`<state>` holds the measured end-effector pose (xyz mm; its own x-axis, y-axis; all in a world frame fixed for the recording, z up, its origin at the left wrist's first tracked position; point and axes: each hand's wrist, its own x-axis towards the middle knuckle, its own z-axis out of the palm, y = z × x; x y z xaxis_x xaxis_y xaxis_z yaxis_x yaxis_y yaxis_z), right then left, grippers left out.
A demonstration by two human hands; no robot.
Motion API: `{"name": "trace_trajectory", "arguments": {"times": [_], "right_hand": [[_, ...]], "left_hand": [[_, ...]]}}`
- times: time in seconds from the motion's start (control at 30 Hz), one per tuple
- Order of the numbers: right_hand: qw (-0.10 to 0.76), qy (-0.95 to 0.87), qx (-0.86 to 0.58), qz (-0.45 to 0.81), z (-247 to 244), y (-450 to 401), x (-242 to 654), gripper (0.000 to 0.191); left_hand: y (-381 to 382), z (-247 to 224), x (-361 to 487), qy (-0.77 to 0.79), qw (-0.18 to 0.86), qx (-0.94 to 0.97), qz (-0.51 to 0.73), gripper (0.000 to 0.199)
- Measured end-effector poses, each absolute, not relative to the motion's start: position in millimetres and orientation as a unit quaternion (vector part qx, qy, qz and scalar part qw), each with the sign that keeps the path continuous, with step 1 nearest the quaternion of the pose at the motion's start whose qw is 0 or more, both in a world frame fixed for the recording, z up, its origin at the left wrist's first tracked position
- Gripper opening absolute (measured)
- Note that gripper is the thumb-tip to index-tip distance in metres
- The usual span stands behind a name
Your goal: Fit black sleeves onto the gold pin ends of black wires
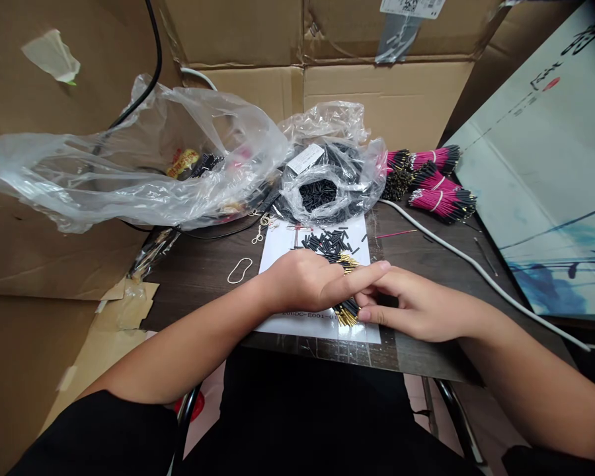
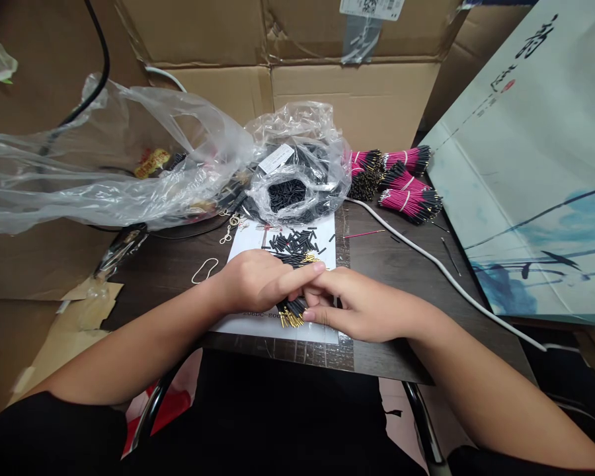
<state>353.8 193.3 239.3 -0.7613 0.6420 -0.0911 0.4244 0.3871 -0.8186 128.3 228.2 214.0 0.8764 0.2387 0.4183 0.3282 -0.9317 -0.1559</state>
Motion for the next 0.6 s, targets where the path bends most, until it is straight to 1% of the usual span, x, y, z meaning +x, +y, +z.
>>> {"name": "trace_trajectory", "arguments": {"times": [0.13,0.2,0.23,0.3,0.37,0.43,0.47,0.5,0.6], "right_hand": [[0.141,-0.810,-0.319,0.472,237.6,193.1,353.4,0.020],[0.161,-0.782,-0.311,0.516,237.8,192.1,352.1,0.015],[0.175,-0.759,-0.304,0.549,238.3,191.1,351.2,0.017],[0.214,-0.707,-0.286,0.611,239.7,188.6,349.5,0.031],[0.274,-0.671,-0.282,0.629,240.4,186.0,348.3,0.042],[0.340,-0.673,-0.305,0.582,239.6,184.0,347.9,0.044],[0.367,-0.685,-0.324,0.540,238.5,183.5,347.9,0.042],[0.389,-0.702,-0.341,0.490,237.1,183.2,348.0,0.041],[0.420,-0.762,-0.356,0.340,233.1,183.4,347.8,0.045]], "left_hand": [[227.8,215.0,129.2,-0.135,0.093,-0.956,-0.244,0.043],[228.1,214.6,129.8,-0.138,0.069,-0.946,-0.285,0.043],[228.4,214.5,130.0,-0.146,0.048,-0.940,-0.304,0.043],[229.5,214.5,130.2,-0.167,-0.010,-0.926,-0.337,0.044],[230.8,215.0,130.5,-0.179,-0.081,-0.911,-0.363,0.037],[232.1,216.5,131.0,-0.180,-0.153,-0.897,-0.374,0.024],[232.4,217.8,131.4,-0.181,-0.189,-0.891,-0.370,0.024],[232.6,219.5,131.8,-0.182,-0.227,-0.887,-0.359,0.029],[231.2,226.9,133.3,-0.195,-0.377,-0.858,-0.289,0.039]]}}
